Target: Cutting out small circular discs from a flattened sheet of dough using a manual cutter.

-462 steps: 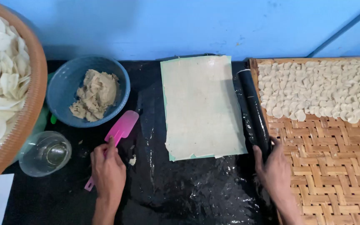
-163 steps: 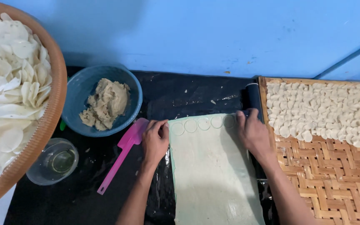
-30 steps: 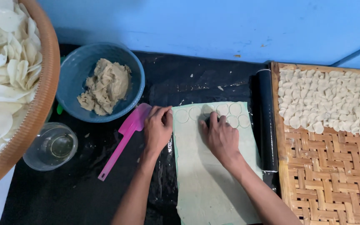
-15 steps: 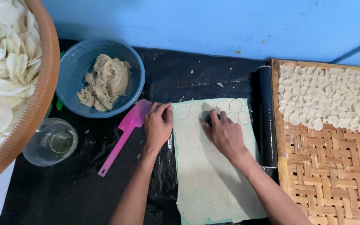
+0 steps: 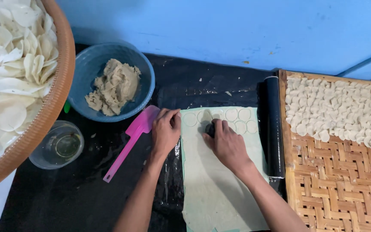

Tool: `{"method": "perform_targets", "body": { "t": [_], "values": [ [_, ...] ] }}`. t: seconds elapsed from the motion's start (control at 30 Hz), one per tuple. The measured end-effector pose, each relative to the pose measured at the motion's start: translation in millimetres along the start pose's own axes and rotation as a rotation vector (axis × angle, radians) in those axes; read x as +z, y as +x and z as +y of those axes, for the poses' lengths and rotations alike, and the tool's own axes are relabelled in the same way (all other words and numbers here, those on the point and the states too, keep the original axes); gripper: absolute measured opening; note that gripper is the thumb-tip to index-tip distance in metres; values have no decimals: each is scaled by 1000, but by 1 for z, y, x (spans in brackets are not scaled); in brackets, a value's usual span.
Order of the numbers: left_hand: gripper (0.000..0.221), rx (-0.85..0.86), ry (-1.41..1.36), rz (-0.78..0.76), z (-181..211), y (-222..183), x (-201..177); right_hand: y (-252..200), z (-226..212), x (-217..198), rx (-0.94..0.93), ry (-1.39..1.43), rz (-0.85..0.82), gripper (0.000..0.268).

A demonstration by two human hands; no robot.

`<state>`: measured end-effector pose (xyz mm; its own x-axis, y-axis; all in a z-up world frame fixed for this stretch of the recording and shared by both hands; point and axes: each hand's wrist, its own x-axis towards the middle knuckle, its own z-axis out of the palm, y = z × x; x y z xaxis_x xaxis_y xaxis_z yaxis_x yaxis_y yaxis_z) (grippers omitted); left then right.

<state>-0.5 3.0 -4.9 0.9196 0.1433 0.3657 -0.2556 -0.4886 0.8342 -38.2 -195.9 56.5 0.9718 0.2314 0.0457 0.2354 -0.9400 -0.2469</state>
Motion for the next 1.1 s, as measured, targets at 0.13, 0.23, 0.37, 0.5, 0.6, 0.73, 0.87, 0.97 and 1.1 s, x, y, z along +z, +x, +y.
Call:
{"method": "perform_targets", "body": {
  "t": [0.13, 0.23, 0.37, 0.5, 0.6, 0.73, 0.87, 0.97, 1.1],
  "values": [
    [16, -27, 9, 12, 1, 1, -1, 10, -2, 15, -27, -64, -17, 50],
    [17, -45, -26, -15, 0, 0, -1, 14, -7, 22, 29, -162, -56, 48],
    [16, -31, -1, -20, 1, 2, 0, 14, 1, 16, -49, -198, -45, 42],
    [16, 15, 15, 1, 0, 0, 1, 12, 3, 15, -154, -187, -33, 39],
    [16, -67, 2, -30, 1, 0, 1, 8, 1, 24, -82, -200, -25, 41],
    [15, 26, 16, 23, -1, 0, 0, 9, 3, 10, -81, -123, -38, 43],
    [15, -21, -7, 4, 4, 2, -1, 6, -7, 0, -34, 8, -24, 46],
    [16, -61, -11, -20, 3, 1, -1, 6, -16, 7, -31, 13, -33, 47],
    [17, -36, -5, -6, 4, 1, -1, 14, -19, 28, -79, -71, -45, 45]
  ]
}}
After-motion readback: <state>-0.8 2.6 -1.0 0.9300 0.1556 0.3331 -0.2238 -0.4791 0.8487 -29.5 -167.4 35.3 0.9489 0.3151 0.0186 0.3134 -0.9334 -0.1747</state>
